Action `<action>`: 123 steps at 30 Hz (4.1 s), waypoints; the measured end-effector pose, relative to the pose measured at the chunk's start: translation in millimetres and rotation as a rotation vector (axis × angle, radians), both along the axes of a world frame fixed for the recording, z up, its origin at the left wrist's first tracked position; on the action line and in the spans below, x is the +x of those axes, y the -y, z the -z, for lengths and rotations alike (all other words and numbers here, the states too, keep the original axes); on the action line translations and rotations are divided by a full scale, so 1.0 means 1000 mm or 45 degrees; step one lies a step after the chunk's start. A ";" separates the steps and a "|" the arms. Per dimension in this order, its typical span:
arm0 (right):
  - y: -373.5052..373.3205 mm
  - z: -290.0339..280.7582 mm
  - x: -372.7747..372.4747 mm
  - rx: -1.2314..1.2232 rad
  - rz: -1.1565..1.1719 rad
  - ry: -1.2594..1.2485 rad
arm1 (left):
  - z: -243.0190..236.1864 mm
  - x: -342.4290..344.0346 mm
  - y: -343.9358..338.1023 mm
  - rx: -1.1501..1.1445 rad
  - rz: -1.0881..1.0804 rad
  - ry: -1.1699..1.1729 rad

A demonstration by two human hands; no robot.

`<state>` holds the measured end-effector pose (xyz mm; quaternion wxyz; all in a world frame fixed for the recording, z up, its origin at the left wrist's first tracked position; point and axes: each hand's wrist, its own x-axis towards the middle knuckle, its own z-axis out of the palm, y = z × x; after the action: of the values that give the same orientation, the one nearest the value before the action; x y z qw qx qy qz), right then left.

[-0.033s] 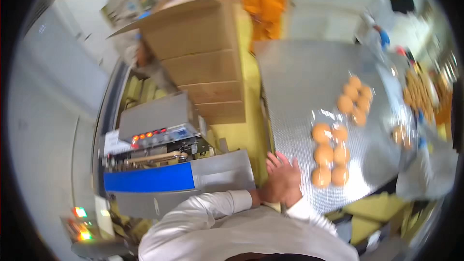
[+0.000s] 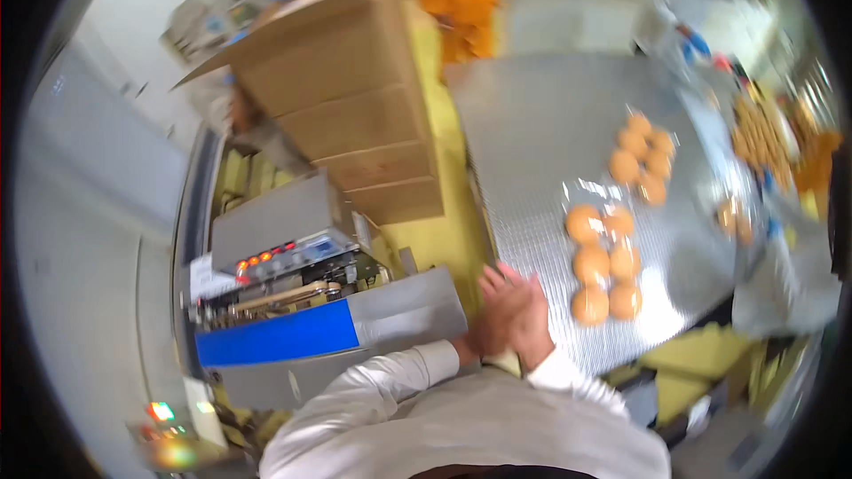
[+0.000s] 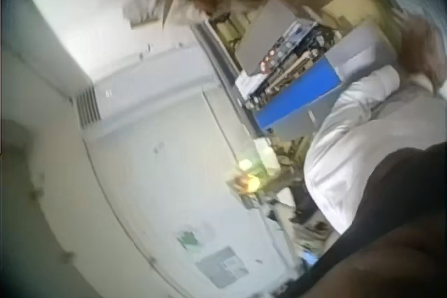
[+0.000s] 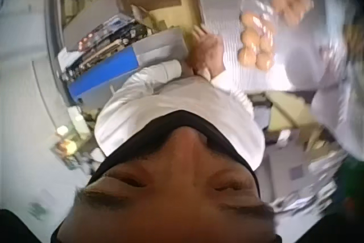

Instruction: The person picks up bags of bread buns from a metal table, feeds the open end of each bag into a heat sealer to seal them, and then places the sealed bags onto a conveyor belt that passes through a metal detector.

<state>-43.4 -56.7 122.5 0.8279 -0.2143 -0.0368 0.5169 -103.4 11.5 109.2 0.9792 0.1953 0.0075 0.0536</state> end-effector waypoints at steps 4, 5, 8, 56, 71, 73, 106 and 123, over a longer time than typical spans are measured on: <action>-0.012 0.022 -0.024 -0.350 0.045 0.659 | 0.052 -0.014 -0.010 -0.356 -0.107 -0.259; -0.009 0.026 -0.023 -0.442 -0.011 1.107 | 0.052 -0.020 -0.013 -0.372 -0.121 -0.279; -0.001 0.023 0.001 -0.634 -0.060 2.615 | 0.027 -0.036 -0.019 -0.239 -0.134 -0.393; -0.005 0.128 0.254 -1.375 -0.056 1.441 | 0.130 0.008 -0.025 0.564 -0.435 -1.089; -0.009 0.136 0.215 -1.149 -0.175 1.162 | 0.123 0.000 -0.019 0.318 -0.559 -1.027; -0.008 0.138 0.219 -1.271 -0.202 1.174 | 0.123 0.000 -0.017 0.333 -0.488 -1.009; -0.182 0.199 -0.056 -1.050 0.357 0.943 | 0.146 -0.198 -0.208 1.202 -1.341 -1.586; -0.191 0.171 -0.025 -1.097 0.172 0.682 | 0.171 -0.184 -0.225 0.434 -1.148 -1.181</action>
<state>-68.0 134.7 -48.3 0.6575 -0.6631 -0.0174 0.3573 -287.2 236.5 -62.0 0.7117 0.3280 0.5002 0.3684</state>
